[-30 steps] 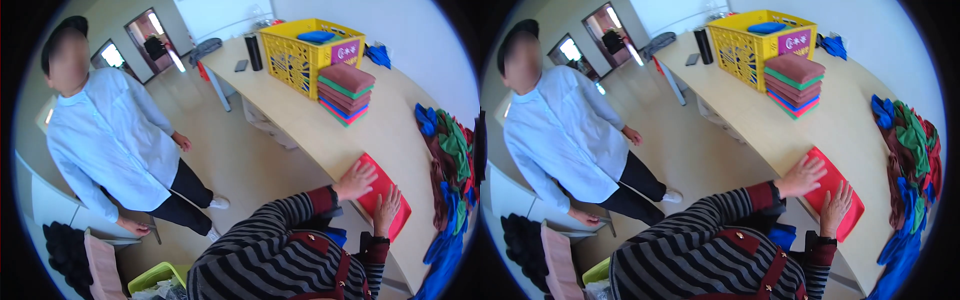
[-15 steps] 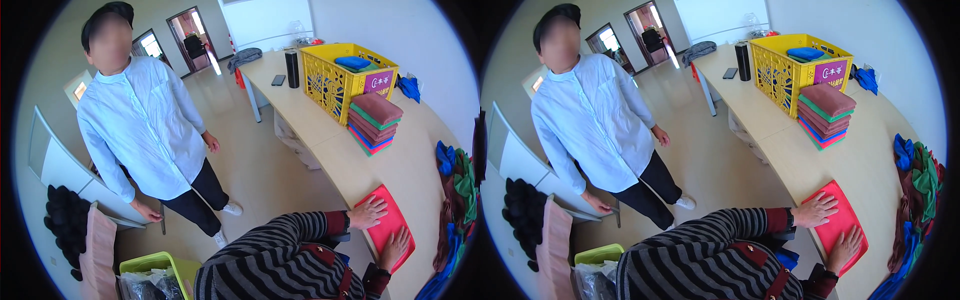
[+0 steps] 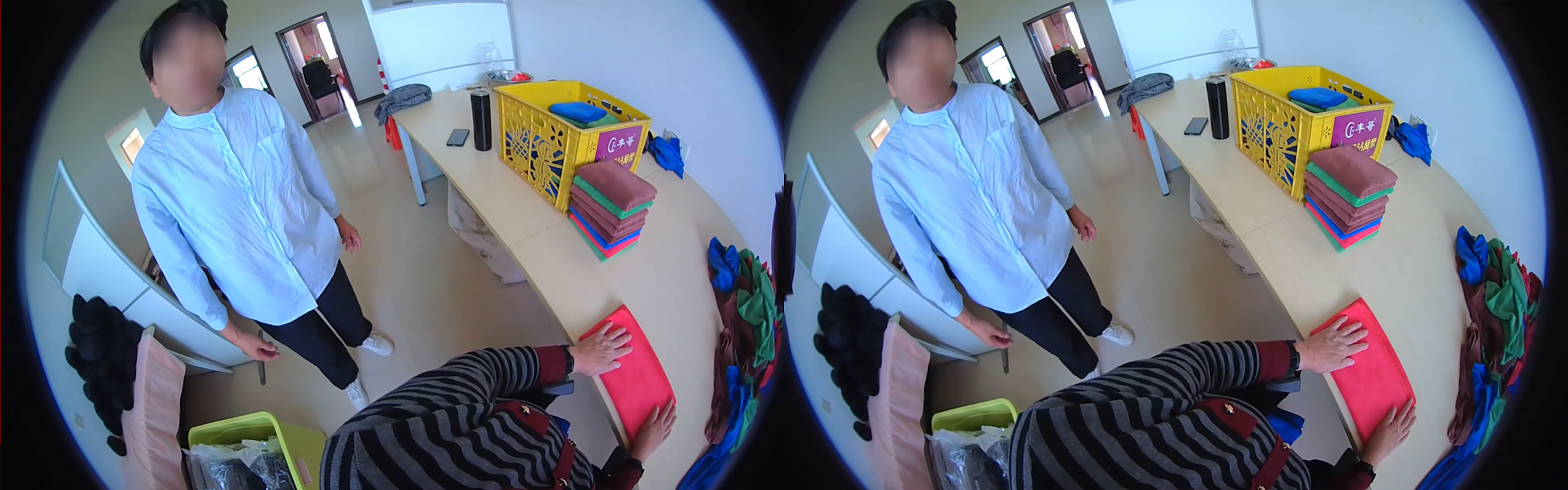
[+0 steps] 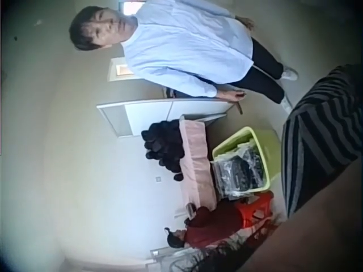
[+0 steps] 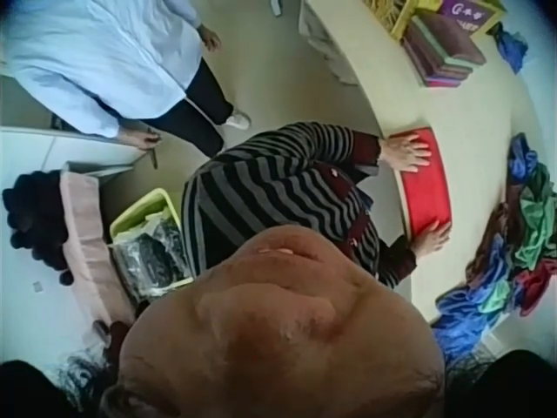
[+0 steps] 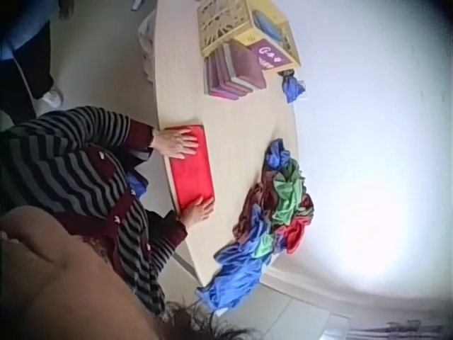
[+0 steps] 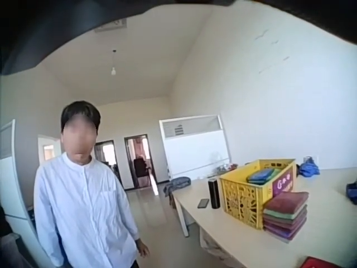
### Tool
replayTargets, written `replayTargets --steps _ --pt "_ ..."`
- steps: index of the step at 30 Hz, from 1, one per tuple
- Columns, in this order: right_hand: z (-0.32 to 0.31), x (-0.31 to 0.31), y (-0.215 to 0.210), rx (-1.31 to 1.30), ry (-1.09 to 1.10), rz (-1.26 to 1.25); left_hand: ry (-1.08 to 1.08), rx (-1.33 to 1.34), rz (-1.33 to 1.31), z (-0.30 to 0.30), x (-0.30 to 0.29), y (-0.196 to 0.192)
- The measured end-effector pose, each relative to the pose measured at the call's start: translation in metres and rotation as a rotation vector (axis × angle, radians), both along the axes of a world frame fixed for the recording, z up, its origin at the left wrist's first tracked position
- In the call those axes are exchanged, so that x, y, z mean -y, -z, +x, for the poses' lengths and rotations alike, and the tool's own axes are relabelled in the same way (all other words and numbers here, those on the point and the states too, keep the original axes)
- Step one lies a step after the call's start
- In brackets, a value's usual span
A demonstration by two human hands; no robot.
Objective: The person finishes folding a brown cloth and places it in a yellow crate before unfolding and folding a red cloth and then a blue cloth.
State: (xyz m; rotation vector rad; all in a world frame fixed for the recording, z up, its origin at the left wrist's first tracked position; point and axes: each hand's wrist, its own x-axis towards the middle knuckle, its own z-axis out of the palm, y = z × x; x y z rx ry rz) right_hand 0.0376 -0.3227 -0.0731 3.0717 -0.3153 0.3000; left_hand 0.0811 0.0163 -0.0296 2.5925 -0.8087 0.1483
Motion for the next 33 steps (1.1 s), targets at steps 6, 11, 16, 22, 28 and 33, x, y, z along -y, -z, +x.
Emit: replayTargets --steps 6,11,16,22,28,33 --pt "0.002 -0.011 -0.017 -0.003 0.02 -0.016 -0.005 -0.002 0.015 0.002 0.001 0.004" --pt "0.014 -0.057 -0.036 0.06 -0.047 -0.07 0.006 -0.006 0.023 0.006 0.002 0.007" --pt "0.009 -0.127 -0.048 -0.018 -0.221 0.062 0.008 0.043 -0.017 0.009 0.006 0.019" --pt "-0.003 -0.141 -0.047 -0.054 -0.232 0.022 -0.015 -0.005 0.014 -0.006 0.005 -0.006" --pt "-0.007 -0.145 -0.057 -0.037 -0.229 0.034 0.03 0.02 -0.031 -0.002 0.027 -0.01" --pt "-0.006 -0.148 -0.058 -0.04 -0.225 0.051 -0.003 0.033 -0.031 0.0 0.025 0.001"
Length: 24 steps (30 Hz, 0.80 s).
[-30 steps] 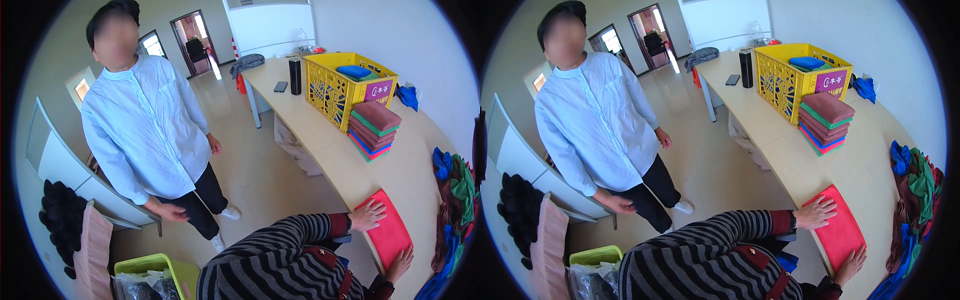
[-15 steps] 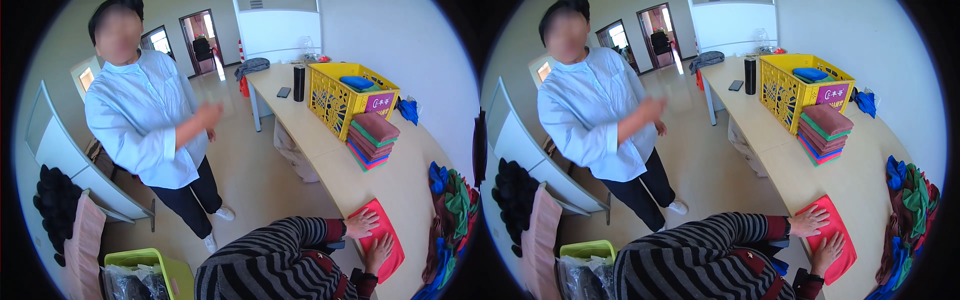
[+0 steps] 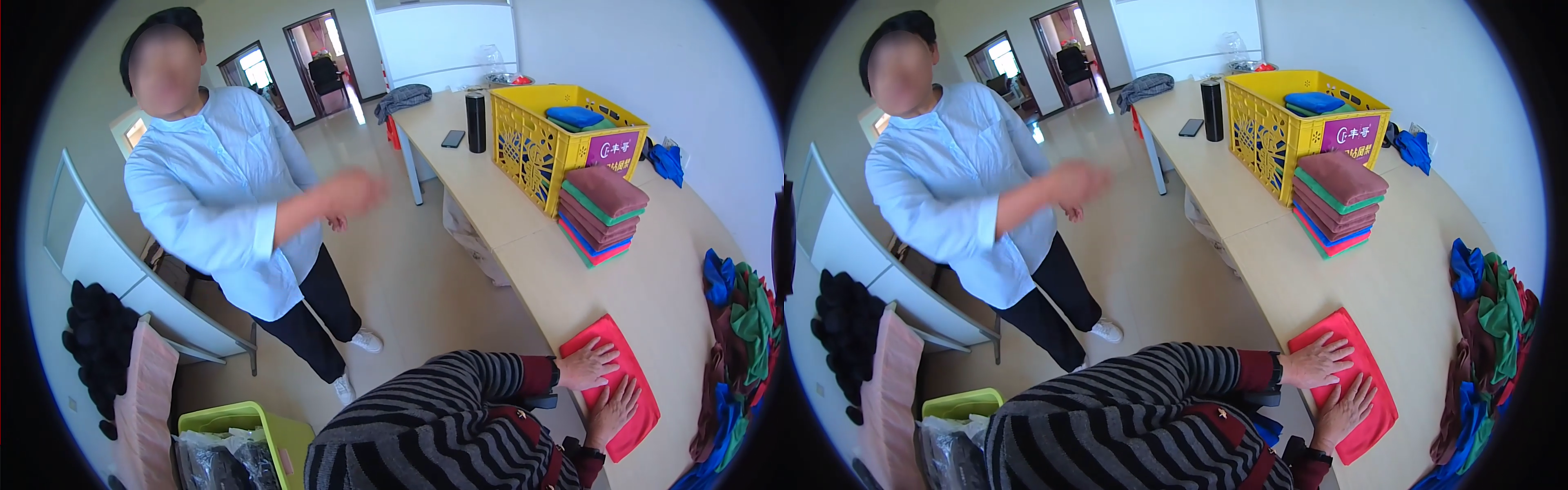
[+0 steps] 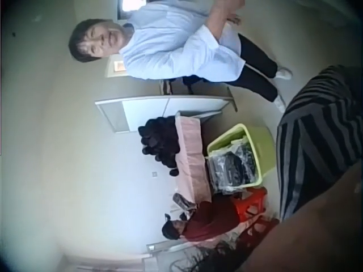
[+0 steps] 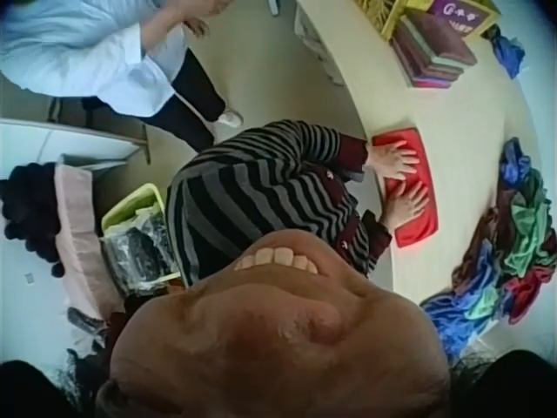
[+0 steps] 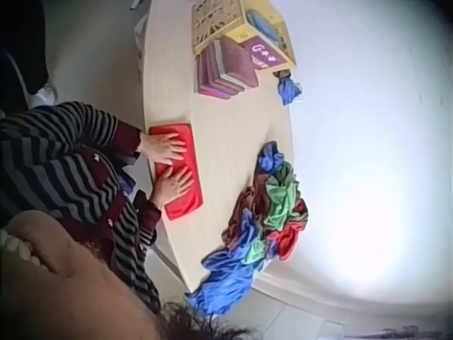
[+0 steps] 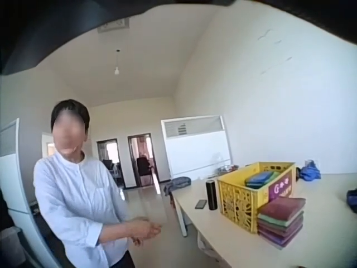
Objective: The person finishes folding a brown cloth and places it in a yellow crate before unfolding and folding a red cloth and then a blue cloth.
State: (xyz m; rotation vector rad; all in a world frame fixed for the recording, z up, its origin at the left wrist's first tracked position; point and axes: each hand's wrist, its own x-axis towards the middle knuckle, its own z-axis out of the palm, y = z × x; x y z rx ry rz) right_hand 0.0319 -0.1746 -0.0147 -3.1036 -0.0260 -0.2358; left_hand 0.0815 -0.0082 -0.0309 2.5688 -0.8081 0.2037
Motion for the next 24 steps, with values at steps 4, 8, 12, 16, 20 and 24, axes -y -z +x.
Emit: replayTargets --steps 4,8,12,16,20,24 --pt "0.001 0.002 0.0 0.017 0.015 -0.004 -0.011 -0.044 0.03 -0.006 -0.01 -0.016" --pt "0.0 0.005 0.003 0.035 -0.004 0.003 -0.002 -0.022 0.022 0.0 0.0 -0.022" --pt "0.001 0.006 0.003 0.018 -0.013 0.014 0.046 -0.005 0.026 0.015 0.017 -0.015" --pt "0.001 0.011 0.003 0.014 -0.01 0.019 0.075 -0.027 0.056 0.022 0.021 -0.004" --pt "0.002 0.024 0.003 -0.015 0.019 0.003 0.063 0.011 0.048 0.024 0.015 -0.007" --pt "0.003 0.049 0.011 0.015 0.079 -0.024 0.017 -0.016 0.043 0.031 0.008 -0.009"
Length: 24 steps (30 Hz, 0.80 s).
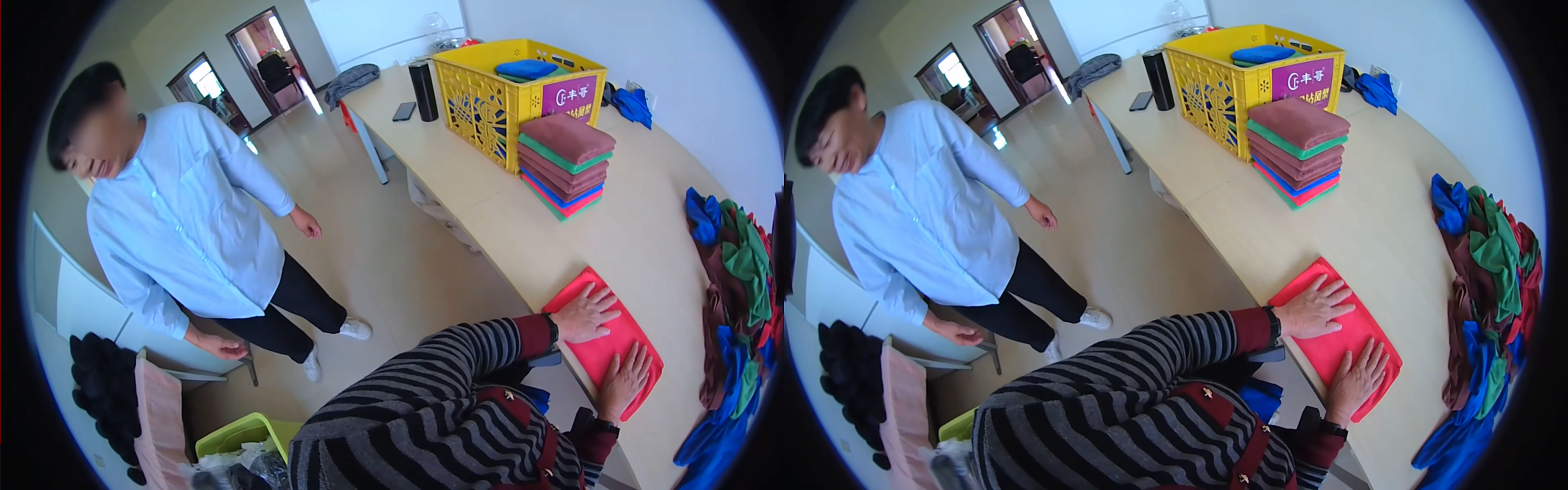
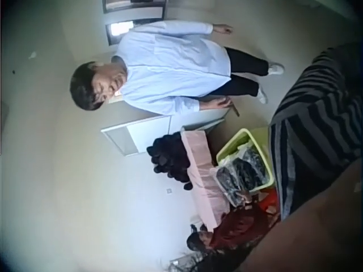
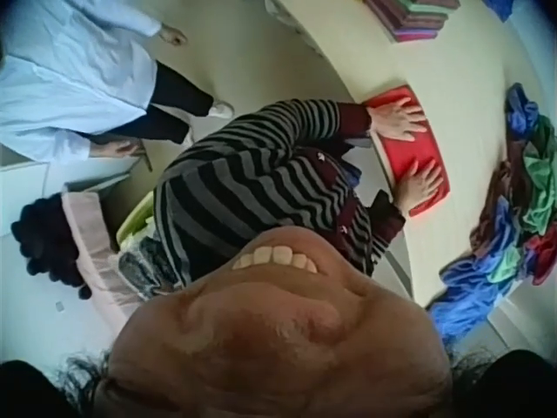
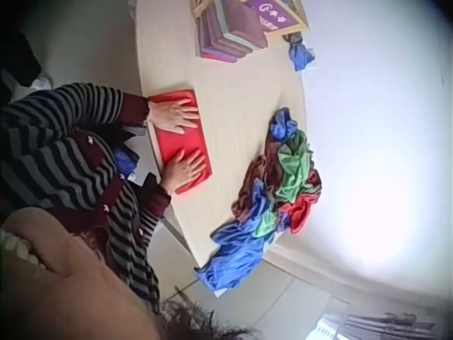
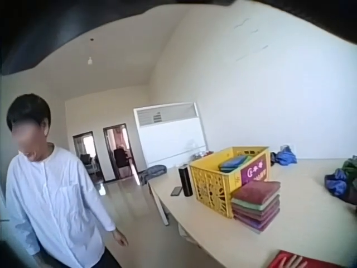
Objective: The person finishes folding a brown cloth and places it in a yellow crate before unfolding and folding a red cloth and then a blue cloth.
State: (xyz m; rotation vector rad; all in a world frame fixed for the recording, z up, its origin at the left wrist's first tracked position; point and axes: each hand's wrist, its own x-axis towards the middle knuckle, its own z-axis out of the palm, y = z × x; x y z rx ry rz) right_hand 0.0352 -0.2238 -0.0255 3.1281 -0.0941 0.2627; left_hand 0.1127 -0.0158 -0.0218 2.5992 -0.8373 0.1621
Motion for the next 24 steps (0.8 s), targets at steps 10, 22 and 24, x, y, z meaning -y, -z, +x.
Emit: replayTargets --steps 10,22,24 --pt "0.0 0.054 0.018 0.072 0.127 0.039 -0.154 -0.005 0.017 0.027 -0.031 -0.008" --pt "0.001 0.06 0.021 0.07 0.128 0.059 -0.276 0.033 -0.004 0.05 -0.045 0.007" --pt "0.0 0.064 0.022 0.067 0.132 0.06 -0.283 0.032 -0.02 0.05 -0.046 0.005"
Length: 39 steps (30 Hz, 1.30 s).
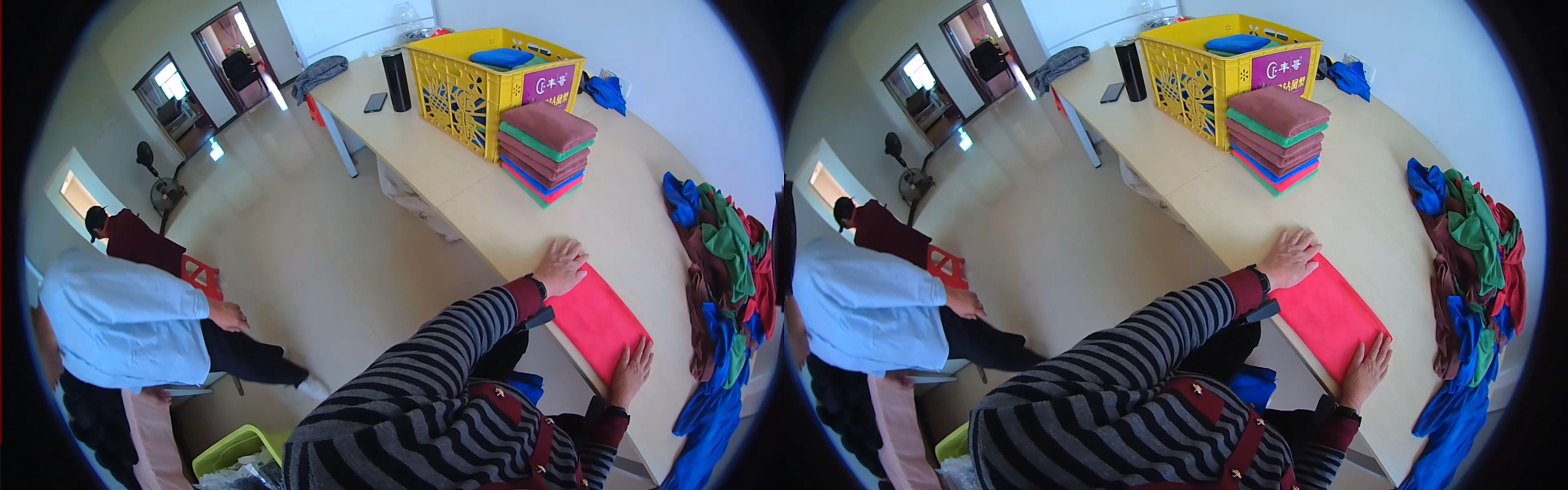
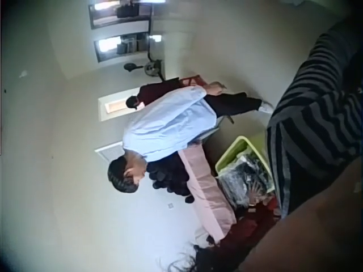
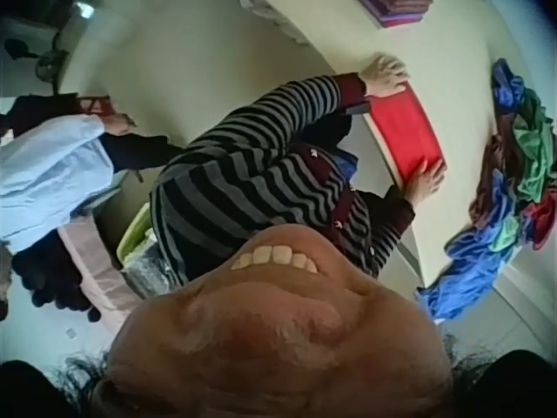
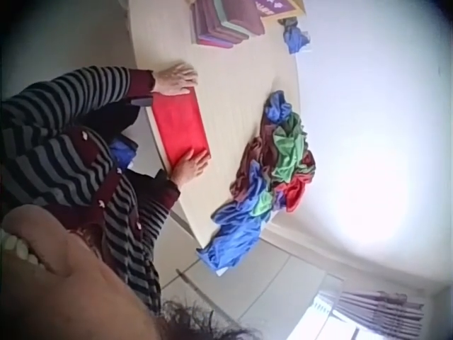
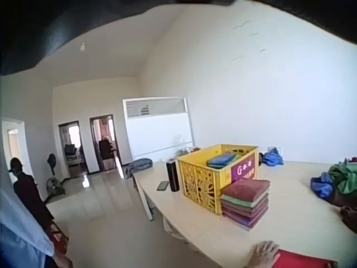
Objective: The person finishes folding a brown cloth and places it in a yellow crate before unfolding and folding a red cloth and then a blue cloth.
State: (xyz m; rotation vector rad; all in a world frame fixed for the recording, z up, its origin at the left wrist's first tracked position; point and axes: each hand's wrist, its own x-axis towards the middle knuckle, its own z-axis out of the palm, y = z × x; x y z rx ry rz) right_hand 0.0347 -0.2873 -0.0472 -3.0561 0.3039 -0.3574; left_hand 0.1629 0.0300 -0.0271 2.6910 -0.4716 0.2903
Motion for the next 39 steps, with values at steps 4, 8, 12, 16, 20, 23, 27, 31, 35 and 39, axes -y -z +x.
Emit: replayTargets --steps 4,8,12,16,20,23,27,31,35,39 --pt "-0.002 -0.001 0.001 0.013 -0.015 0.029 -0.038 0.036 -0.031 -0.001 -0.01 0.007" --pt "-0.007 -0.001 0.0 -0.004 0.01 0.041 -0.036 0.09 -0.077 0.001 -0.007 0.02" --pt "-0.01 -0.002 -0.002 0.085 -0.066 0.061 -0.052 0.19 -0.062 -0.003 -0.012 0.016" --pt "-0.001 -0.01 -0.007 0.117 -0.053 0.05 -0.066 0.305 -0.026 0.006 -0.02 0.029" --pt "0.003 -0.011 -0.012 0.13 -0.042 0.043 -0.016 0.258 0.005 0.01 -0.028 0.035" --pt "0.01 -0.021 -0.027 0.033 -0.003 0.041 0.013 0.186 0.004 0.015 -0.047 0.043" --pt "0.025 -0.057 -0.05 0.104 -0.06 -0.012 0.067 0.067 -0.254 0.015 -0.054 0.037" --pt "0.038 -0.111 -0.041 0.067 -0.159 0.126 0.224 0.081 -0.219 -0.007 -0.018 0.009" --pt "0.041 -0.139 -0.028 -0.013 -0.255 0.111 0.32 0.103 0.026 -0.022 0.008 0.012" --pt "0.041 -0.126 -0.022 -0.039 -0.238 0.078 0.319 0.127 0.197 -0.028 0.012 0.016"
